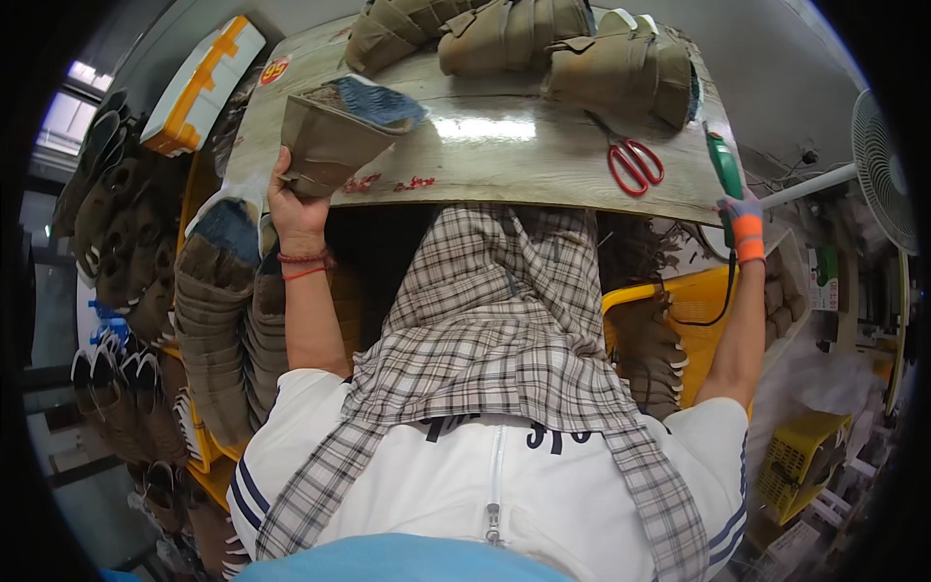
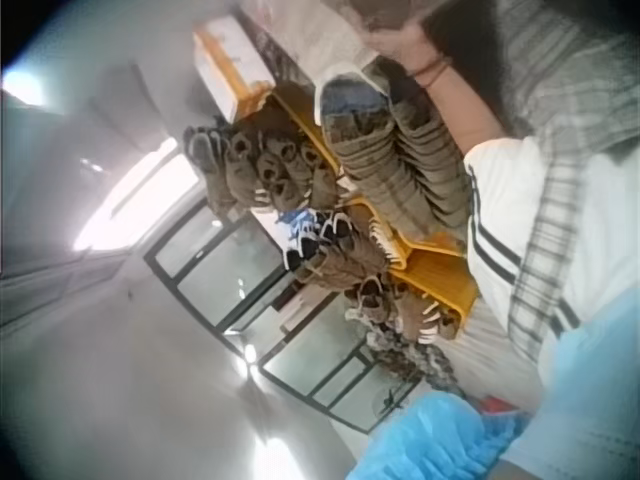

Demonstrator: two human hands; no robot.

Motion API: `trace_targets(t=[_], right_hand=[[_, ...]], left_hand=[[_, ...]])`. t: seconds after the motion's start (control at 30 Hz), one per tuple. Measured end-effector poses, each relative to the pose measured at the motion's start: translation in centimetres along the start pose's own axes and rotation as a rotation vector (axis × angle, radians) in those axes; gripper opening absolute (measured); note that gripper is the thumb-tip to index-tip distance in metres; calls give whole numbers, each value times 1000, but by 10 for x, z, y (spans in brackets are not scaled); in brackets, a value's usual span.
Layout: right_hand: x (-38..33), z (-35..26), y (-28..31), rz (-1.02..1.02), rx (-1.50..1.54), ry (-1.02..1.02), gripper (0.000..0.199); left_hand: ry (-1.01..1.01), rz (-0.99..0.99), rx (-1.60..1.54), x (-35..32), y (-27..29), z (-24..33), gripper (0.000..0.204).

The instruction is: The person uses a handheld electric cutter to trim the upper fabric of several beige shoes, then switches to scissors to cut the interior lining. The person handles the shoes one at a time, rotating them to access different areas, and places the trimmed pieces on the table.

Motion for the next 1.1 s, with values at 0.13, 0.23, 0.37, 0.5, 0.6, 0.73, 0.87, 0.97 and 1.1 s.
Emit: trace_targets(t=[0.13,0.23,0.37,0.5,0.6,0.73,0.87,0.97,1.1], right_hand=[[-80,-65,-28,106,436,349,31],[-132,-113,-54,-71,548,49,33],[-226,-231,-107,148,-60,557,42],[-283,-298,-147,186,-294,1017,50],[-287,-295,-159,183,-378,1106,51],[-288,-283,-168,131,-444,1078,57],[-290,-286,-175,131,-478,1091,54],[-287,-282,-177,95,-482,1068,53],[-290,-284,-177,121,-457,1116,52]], left_hand=[[184,-154,-302,-17,-10,13,39],[363,-271,-474,-31,-33,-13,38],[493,-316,-558,-25,-39,-39,38],[583,-252,-544,-26,-34,-60,36],[642,-234,-590,-23,-29,-70,33],[661,-211,-577,-28,-26,-75,30],[652,-258,-567,-33,-26,-75,34],[646,-175,-577,-37,-30,-75,34],[698,-232,-632,-40,-36,-75,34]])
Point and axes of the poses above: each hand's wrist, its own x-axis towards the middle knuckle, its own y-axis out of the back of the hand, z = x × y, the point moved 9 cm from there along x, towards the middle knuckle, and after that the axes turned 5 degrees about x, right-handed, at the moved point
